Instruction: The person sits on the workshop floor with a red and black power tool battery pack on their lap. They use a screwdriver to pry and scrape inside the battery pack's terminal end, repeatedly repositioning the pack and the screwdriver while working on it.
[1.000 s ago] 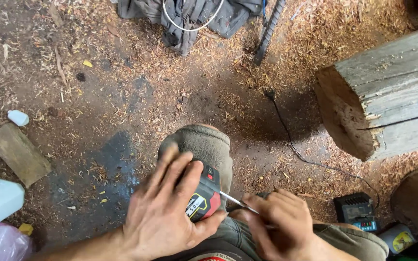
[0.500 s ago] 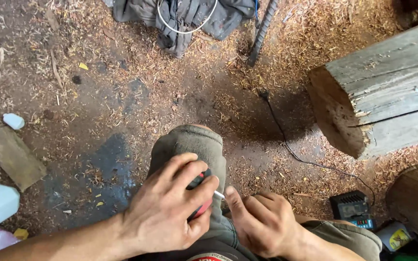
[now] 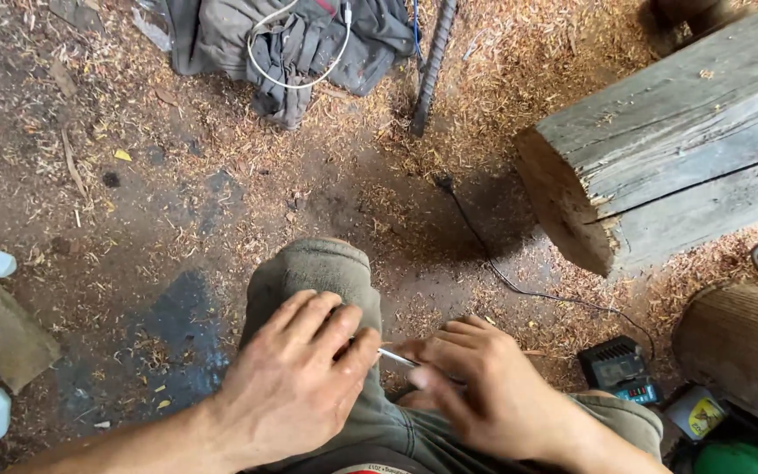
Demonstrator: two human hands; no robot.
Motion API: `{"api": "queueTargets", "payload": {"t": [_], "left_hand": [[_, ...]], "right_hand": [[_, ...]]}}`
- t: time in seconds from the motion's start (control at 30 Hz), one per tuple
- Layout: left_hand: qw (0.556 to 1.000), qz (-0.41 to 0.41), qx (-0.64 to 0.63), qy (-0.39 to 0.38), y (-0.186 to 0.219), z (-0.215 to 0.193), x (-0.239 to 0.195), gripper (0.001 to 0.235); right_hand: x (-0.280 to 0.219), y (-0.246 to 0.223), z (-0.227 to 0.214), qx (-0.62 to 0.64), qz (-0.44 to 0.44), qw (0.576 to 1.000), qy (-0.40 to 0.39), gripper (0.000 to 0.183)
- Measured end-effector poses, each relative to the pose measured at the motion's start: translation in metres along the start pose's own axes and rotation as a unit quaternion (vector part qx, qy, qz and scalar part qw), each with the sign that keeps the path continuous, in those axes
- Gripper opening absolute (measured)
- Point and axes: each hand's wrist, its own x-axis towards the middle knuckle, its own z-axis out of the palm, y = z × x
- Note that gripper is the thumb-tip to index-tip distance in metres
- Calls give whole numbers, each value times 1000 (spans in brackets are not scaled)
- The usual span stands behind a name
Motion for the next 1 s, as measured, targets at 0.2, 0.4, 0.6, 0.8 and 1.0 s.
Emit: {"api": "queueTargets", "payload": {"t": [0.2,0.4,0.6,0.8,1.0], "left_hand": [[1000,17,10,5,3,3,4,40],[999,18,28,3,4,4,12,40],[999,-7,38,-18,9,7,18,40],[998,-8,63,-12,15,4,21,42],[997,-19,74,4,15,7,18,39]], "right_hand": [[-4,17,-16,165,140,952,-214,9],[-27,13,7,-93,171,957,-213,35],[-33,12,21,-257,33,965,-47,76],[-24,18,17,-215,42,975,-28,28],[-14,11,11,-228,-9,973,40,21]]}}
